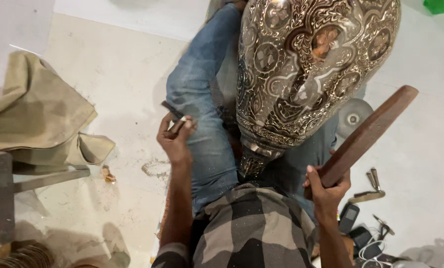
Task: The person sits with a large engraved brass vase held between their legs and carves decorative patterns into its surface, holding a chisel against the metal with one hand while striking it with a wooden mallet in the other. They reposition the chisel repeatedly across different areas of the vase and briefly handle a round abrasive disc partway through.
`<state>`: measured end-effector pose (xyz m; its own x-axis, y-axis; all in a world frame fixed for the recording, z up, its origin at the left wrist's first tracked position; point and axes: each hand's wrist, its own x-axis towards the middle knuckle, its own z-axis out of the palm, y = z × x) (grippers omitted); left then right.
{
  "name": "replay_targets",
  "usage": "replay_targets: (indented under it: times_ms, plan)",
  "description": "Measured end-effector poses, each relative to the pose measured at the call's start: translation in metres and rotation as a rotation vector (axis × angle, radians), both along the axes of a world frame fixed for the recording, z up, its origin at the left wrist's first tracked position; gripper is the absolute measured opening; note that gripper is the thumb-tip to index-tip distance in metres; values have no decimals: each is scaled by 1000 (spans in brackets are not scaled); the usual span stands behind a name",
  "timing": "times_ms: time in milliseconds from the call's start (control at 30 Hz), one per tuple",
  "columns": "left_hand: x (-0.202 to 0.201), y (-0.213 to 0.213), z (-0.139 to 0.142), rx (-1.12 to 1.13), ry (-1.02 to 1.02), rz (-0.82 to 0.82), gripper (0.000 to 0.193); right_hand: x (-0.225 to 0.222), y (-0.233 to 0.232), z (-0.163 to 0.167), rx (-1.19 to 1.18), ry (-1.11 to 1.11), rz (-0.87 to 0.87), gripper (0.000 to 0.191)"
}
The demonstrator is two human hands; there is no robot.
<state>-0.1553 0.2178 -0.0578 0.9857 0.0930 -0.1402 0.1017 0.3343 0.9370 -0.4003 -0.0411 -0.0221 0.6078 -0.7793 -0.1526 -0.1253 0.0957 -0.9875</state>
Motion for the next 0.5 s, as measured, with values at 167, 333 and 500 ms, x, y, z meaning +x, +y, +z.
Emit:
replay_targets:
  times_ms: [167,333,500]
  plan:
    - [-24,-89,15,-335,20,-341,29,18,-7,37,-256,221,112,43]
    - [-31,-139,26,-408,-65,-478,31,23,-35,69,-651,320,219,28]
    - [-43,-150,23,-286,-251,-403,36,38,-49,102,-561,291,359,28]
